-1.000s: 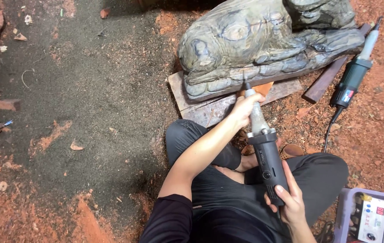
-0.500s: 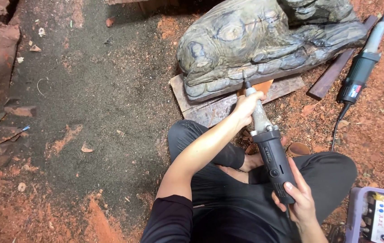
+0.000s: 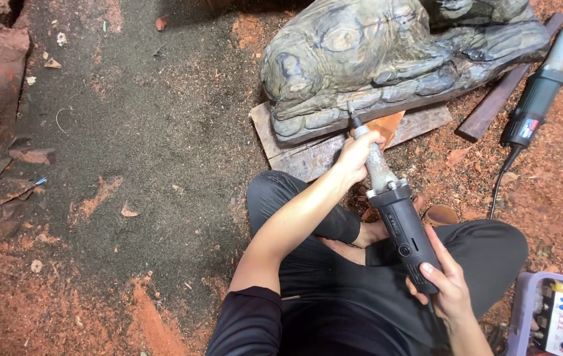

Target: Power carving details into a wooden water buffalo sculpture using a rotary tool

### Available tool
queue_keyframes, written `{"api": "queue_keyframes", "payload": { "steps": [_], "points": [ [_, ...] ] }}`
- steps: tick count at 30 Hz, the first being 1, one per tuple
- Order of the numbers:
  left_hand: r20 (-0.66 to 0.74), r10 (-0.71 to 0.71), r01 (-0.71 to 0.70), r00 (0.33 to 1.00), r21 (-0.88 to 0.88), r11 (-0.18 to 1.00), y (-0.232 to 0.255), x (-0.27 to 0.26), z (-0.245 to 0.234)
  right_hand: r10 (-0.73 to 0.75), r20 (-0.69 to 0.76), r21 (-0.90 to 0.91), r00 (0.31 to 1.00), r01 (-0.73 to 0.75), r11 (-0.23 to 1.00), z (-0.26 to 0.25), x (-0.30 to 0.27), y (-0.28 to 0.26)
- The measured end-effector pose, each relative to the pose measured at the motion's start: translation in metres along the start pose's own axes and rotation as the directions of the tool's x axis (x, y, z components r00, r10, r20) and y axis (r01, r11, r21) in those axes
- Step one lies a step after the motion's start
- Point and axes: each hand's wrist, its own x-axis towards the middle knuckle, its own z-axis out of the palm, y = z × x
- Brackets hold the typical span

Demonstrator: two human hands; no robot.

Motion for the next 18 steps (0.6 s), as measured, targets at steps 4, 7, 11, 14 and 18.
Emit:
{"api": "queue_keyframes", "payload": {
  "steps": [4,7,11,14,18],
  "points": [
    [0.038,0.002,0.0,0.999,-0.057,0.998,-0.003,0.005,-0.006,0.004,0.006,-0.051,1.0,-0.004,0.999,-0.002,0.003,-0.005],
    [0.034,-0.021,0.023,0.999,-0.08,0.996,-0.005,0.005,-0.01,0.014,-0.033,-0.112,0.999,-0.018,0.994,0.0,0.004,-0.006],
    [0.017,-0.027,0.028,0.999,-0.023,0.999,0.004,-0.005,0.003,-0.007,-0.039,-0.066,0.999,0.004,0.998,0.007,0.0,0.001],
    [-0.058,-0.037,0.041,0.998,0.062,0.997,0.002,-0.004,0.004,-0.001,-0.058,-0.023,0.998,-0.001,1.0,0.006,-0.002,0.006],
    [0.047,-0.03,0.033,0.998,-0.069,0.997,-0.002,0.001,-0.007,0.002,-0.038,-0.127,0.999,-0.007,0.992,-0.003,0.003,-0.002]
  ]
}}
